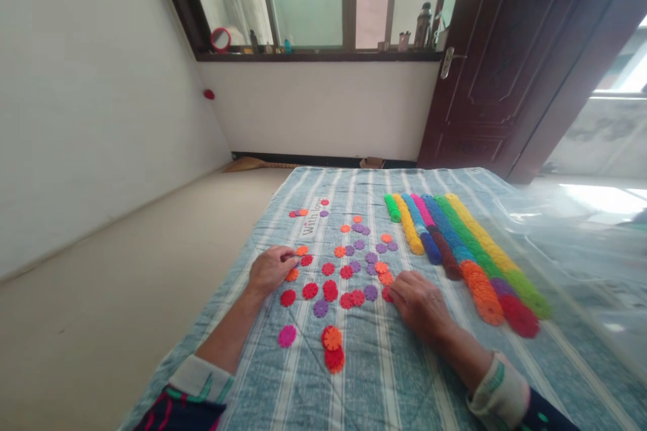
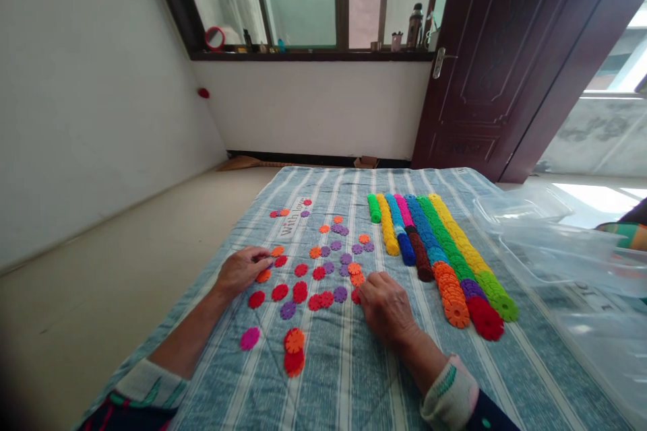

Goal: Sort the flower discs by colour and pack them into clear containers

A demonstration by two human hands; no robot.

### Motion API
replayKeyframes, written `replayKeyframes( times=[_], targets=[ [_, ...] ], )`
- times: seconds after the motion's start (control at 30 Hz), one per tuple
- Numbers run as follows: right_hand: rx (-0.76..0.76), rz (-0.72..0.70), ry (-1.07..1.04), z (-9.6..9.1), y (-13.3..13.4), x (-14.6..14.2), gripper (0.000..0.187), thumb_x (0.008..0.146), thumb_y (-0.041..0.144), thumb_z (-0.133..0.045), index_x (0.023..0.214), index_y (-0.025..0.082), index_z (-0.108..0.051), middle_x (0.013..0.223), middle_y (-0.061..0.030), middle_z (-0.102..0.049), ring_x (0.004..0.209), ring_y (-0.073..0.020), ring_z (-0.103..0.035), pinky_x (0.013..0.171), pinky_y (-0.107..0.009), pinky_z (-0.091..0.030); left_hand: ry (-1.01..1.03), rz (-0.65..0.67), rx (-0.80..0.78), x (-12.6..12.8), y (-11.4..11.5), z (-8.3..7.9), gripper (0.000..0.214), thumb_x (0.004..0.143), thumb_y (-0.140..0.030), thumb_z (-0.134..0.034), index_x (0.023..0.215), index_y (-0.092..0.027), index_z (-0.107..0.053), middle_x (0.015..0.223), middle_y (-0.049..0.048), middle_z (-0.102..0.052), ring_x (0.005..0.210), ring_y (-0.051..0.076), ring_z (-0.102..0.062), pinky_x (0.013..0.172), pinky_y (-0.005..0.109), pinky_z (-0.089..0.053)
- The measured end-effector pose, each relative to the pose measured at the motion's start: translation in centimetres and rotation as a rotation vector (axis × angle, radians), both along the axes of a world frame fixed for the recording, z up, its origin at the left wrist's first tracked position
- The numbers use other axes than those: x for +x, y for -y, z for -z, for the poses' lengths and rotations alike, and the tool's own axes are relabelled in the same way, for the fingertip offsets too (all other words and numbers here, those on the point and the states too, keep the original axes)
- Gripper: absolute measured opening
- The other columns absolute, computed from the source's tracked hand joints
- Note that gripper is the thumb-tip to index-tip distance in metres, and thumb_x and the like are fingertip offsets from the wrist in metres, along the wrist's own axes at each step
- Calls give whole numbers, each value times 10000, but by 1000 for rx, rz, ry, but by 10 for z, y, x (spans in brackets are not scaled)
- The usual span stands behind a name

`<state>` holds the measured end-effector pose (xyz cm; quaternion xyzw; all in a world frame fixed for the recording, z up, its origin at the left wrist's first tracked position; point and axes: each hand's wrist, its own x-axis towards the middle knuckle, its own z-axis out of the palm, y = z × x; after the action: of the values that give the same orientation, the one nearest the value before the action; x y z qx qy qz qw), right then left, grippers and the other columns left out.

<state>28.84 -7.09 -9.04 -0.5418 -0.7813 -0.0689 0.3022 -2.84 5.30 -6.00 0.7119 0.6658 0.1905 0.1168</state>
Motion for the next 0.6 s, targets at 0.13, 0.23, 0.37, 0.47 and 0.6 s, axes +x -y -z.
replayKeyframes(
  times=[0.13,0.23,0.37,0.47,0.6],
  targets=[
    [-40,2,-155,2,-2,3,294,898,207,-482,644,181,-630,687,-40,-613,704,-159,-546,669,-263,-385,18,-10,24,-1,0,1,293,707,-406,-576,866,-208,-723,878,15,-702,782,170,-629,711,249,-449],
    [-76,71,-477,6,-8,9,227,864,264,-493,790,184,-692,770,-51,-685,723,-171,-609,696,-276,-451,52,-14,34,-2,0,3,303,687,-416,-588,852,-203,-726,873,20,-712,785,179,-637,710,253,-461],
    [-148,168,-786,10,-16,17,256,814,338,-529,898,172,-706,898,-75,-732,819,-203,-666,771,-308,-502,154,-5,31,-6,0,5,320,660,-417,-597,847,-192,-728,823,18,-722,756,183,-646,693,253,-477],
    [-176,128,-759,9,-16,18,241,792,344,-536,844,181,-707,858,-65,-729,799,-203,-663,755,-311,-506,223,12,9,-8,2,5,306,648,-411,-594,817,-193,-726,796,9,-727,750,188,-652,690,259,-486],
    [-173,78,-697,6,-13,17,224,790,326,-525,797,189,-702,805,-52,-710,746,-191,-649,699,-299,-502,273,20,-7,-9,5,2,274,650,-403,-584,769,-193,-716,795,2,-727,764,188,-655,722,263,-496]
  ],
)
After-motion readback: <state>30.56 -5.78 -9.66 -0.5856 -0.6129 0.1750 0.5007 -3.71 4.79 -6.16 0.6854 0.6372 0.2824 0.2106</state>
